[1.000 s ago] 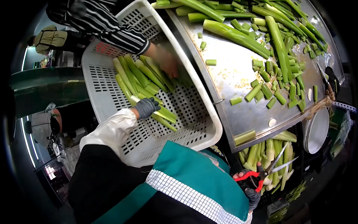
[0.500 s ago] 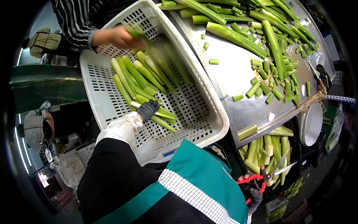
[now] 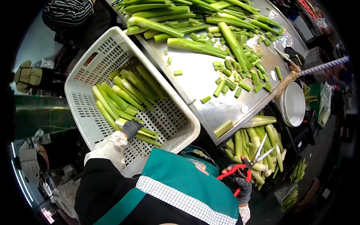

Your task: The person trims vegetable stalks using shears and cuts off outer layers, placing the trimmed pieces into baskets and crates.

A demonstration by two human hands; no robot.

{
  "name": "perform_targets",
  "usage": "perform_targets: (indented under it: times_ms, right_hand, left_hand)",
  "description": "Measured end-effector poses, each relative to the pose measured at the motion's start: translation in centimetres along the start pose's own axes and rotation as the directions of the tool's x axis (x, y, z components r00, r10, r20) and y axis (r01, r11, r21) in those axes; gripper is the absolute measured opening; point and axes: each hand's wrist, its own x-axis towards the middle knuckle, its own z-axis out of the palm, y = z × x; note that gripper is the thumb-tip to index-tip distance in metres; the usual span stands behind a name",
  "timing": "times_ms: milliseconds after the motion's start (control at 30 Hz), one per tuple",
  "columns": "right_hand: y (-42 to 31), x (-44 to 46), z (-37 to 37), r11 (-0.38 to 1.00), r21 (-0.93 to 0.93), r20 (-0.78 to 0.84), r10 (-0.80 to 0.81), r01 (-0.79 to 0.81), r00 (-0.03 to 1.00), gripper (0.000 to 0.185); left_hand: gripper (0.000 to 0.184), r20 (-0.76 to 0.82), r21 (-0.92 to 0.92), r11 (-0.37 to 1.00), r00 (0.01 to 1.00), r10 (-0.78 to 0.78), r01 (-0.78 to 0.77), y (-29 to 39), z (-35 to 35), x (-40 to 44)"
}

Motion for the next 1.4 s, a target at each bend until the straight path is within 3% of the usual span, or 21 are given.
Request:
perform_targets:
  times_ms: [33,67,100,133,167,233,267,300,333,367,433,600,633,700,800,933,1000,1167,1233,1400]
  right_hand:
    - [0.1,-0.1,0.0,1.000,0.007,0.006,-0.009,0.009,1.000,0.079]
    - [0.0,0.0,0.4,1.000,0.013,0.001,-0.012,0.012,1.000,0.080]
    - [-0.1,0.1,0.6,0.999,0.021,-0.001,-0.028,0.028,1.000,0.080]
    - [-0.2,0.3,0.6,1.000,0.025,0.005,-0.018,0.018,1.000,0.080]
    - [-0.3,0.3,0.5,1.000,0.029,0.010,-0.007,0.007,1.000,0.080]
    - [-0.4,0.8,-0.4,1.000,0.015,0.042,-0.028,0.027,0.999,0.080]
    - [-0.3,1.0,-0.8,1.000,0.023,0.059,-0.022,0.021,0.998,0.080]
    - [-0.4,1.0,-1.0,0.999,0.032,0.075,-0.015,0.013,0.997,0.080]
    - [-0.5,1.2,-1.1,0.999,0.033,0.099,-0.016,0.013,0.995,0.081]
    - [-0.6,1.5,-1.4,0.999,0.036,0.096,-0.022,0.018,0.995,0.081]
    - [-0.7,1.7,-1.4,0.999,0.032,0.111,-0.005,0.002,0.994,0.082]
    - [-1.4,1.8,-1.1,0.999,0.037,0.139,-0.016,0.011,0.990,0.082]
    - [-1.7,1.6,-0.8,0.999,0.036,0.131,-0.027,0.022,0.991,0.082]
    - [-1.9,1.4,-0.9,0.998,0.043,0.118,-0.050,0.045,0.992,0.082]
    - [-2.1,1.2,-1.6,0.995,0.047,0.106,-0.095,0.090,0.990,0.082]
    - [-2.3,1.3,-1.9,0.992,0.047,0.089,-0.119,0.116,0.989,0.083]
    - [-2.3,1.4,-2.0,0.992,0.053,0.081,-0.119,0.115,0.990,0.083]
    - [-2.4,1.6,-2.1,0.994,0.041,0.085,-0.101,0.098,0.991,0.083]
    - [-2.5,1.7,-2.1,0.993,0.037,0.084,-0.112,0.110,0.990,0.082]
    - [-2.7,1.9,-2.0,0.991,0.057,0.070,-0.124,0.120,0.990,0.082]
  left_hand:
    - [0.017,-0.064,-0.002,1.000,0.998,-0.020,0.020,-0.1,-1.0,0.1]
    - [0.019,-0.044,-0.116,0.990,0.996,-0.081,0.075,-0.6,-2.1,0.5]
    - [0.021,0.025,-0.169,0.968,0.983,-0.182,0.184,-0.8,-4.3,1.0]
    - [0.020,-0.036,-0.284,0.915,0.950,-0.309,0.287,-0.8,-6.5,1.2]
    - [0.020,-0.078,-0.402,0.838,0.898,-0.434,0.370,-0.9,-8.9,1.1]
    - [0.022,-0.209,-0.628,0.685,0.768,-0.605,0.369,-1.7,-13.3,0.2]
    - [0.029,-0.396,-0.574,0.786,0.762,-0.512,0.230,-4.3,-12.6,0.2]
    - [0.031,-0.457,-0.839,0.540,0.624,-0.634,-0.066,-4.3,-15.9,-0.3]
    - [0.030,-0.436,-0.894,0.410,0.559,-0.705,-0.181,-3.1,-21.0,-1.2]
    - [0.030,-0.395,-0.914,0.274,0.496,-0.774,-0.299,-1.4,-25.7,-1.7]
    - [0.029,-0.528,-0.770,0.160,0.477,-0.703,-0.617,-0.4,-30.7,-0.7]
    - [0.031,-0.581,-0.776,0.140,0.611,-0.537,-0.615,3.8,-36.2,7.7]
    - [0.032,-0.593,-0.787,0.155,0.663,-0.456,-0.597,4.1,-35.6,10.3]
    - [0.036,-0.606,-0.765,0.053,0.691,-0.393,-0.641,5.8,-33.9,14.8]
    - [0.045,-0.617,-0.772,0.061,0.723,-0.309,-0.633,7.4,-31.8,18.6]
    - [0.050,-0.598,-0.795,0.124,0.732,-0.326,-0.594,9.0,-29.2,21.5]
    - [0.047,-0.629,-0.742,0.025,0.683,-0.371,-0.669,10.0,-28.5,22.4]
    - [0.040,-0.644,-0.718,0.028,0.649,-0.405,-0.695,11.7,-27.9,23.8]
    - [0.041,-0.636,-0.742,0.114,0.639,-0.433,-0.660,12.1,-27.1,24.4]
    - [0.039,-0.624,-0.741,0.127,0.606,-0.493,-0.659,13.0,-26.1,24.4]
